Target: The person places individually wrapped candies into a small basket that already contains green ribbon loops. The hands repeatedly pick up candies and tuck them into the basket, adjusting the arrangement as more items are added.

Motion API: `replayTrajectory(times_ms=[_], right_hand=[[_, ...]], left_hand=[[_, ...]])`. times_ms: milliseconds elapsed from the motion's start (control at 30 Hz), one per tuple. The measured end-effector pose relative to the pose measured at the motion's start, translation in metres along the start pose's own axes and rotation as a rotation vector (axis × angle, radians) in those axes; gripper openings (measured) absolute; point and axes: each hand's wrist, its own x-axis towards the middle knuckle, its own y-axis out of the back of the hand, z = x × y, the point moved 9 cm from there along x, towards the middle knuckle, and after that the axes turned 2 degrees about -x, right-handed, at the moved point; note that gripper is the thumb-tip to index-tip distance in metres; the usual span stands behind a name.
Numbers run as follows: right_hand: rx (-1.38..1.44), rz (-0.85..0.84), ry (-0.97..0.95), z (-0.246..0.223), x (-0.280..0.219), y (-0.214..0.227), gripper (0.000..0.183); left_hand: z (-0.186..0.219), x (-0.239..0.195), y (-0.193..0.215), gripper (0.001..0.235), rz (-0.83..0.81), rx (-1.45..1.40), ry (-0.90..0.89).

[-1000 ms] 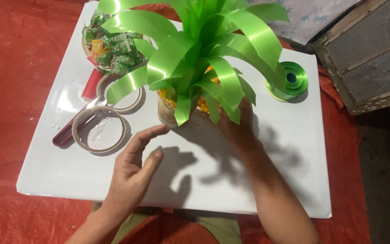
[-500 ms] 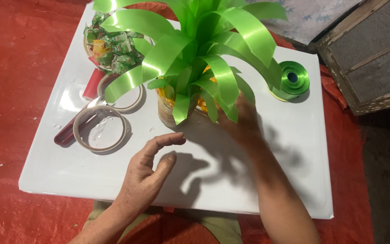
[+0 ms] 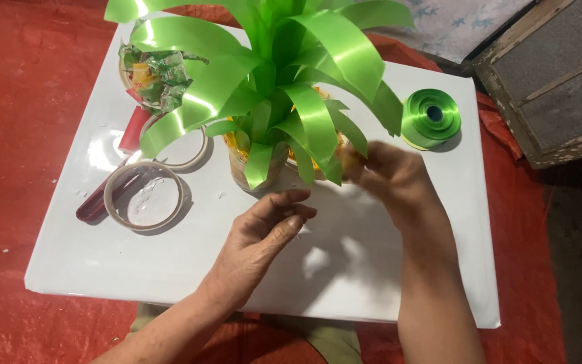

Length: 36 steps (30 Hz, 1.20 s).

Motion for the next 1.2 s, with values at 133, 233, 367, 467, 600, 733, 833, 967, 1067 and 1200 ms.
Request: replayTrajectory(times_ms=[133, 233, 367, 467, 600, 733, 833, 967, 1067, 1200], right_hand=[[-0.355, -0.213, 0.278, -0.039, -0.036, -0.030, 0.022], [-0.509, -0.261, 0.336, -0.045, -0.051, -0.041, 0.039], [-0.621, -0.284, 0.365, -0.047, -0.062, -0.047, 0.039], [-0.594, -0.251, 0.403, -0.055, -0.067, -0.051, 0.041], [-0.378, -0.154, 0.294, -0.048, -0.068, -0.049, 0.039], [-0.153, -0.127, 0.186, -0.035, -0.062, -0.058, 0.016], [-0.293, -0.075, 0.234, -0.032, -0.060, -0.061, 0.018], [-0.336, -0.017, 0.327, -0.049, -0.061, -0.070, 0.024], [-0.354, 0.032, 0.421, -0.053, -0.055, -0.070, 0.036], [-0.418, 0.096, 0.458, -0.051, -0.043, -0.073, 0.029]], left_hand=[[0.001, -0.002, 0.001, 0.040, 0.038, 0.011, -0.032], [0.018, -0.006, -0.002, 0.042, 0.038, 0.263, -0.186], [0.031, -0.012, -0.003, 0.024, 0.080, 0.420, -0.280], [0.025, -0.014, 0.007, 0.013, 0.167, 0.494, -0.212], [0.004, -0.013, 0.009, 0.012, 0.107, 0.216, -0.111], [-0.025, -0.008, 0.012, 0.012, 0.108, -0.198, 0.009], [-0.020, -0.009, 0.015, 0.010, 0.140, -0.188, 0.006], [-0.011, -0.015, 0.021, 0.015, 0.146, -0.178, -0.044], [0.012, -0.021, 0.033, 0.022, 0.176, 0.140, -0.237], [0.064, -0.031, 0.058, 0.040, 0.357, 0.431, -0.614]])
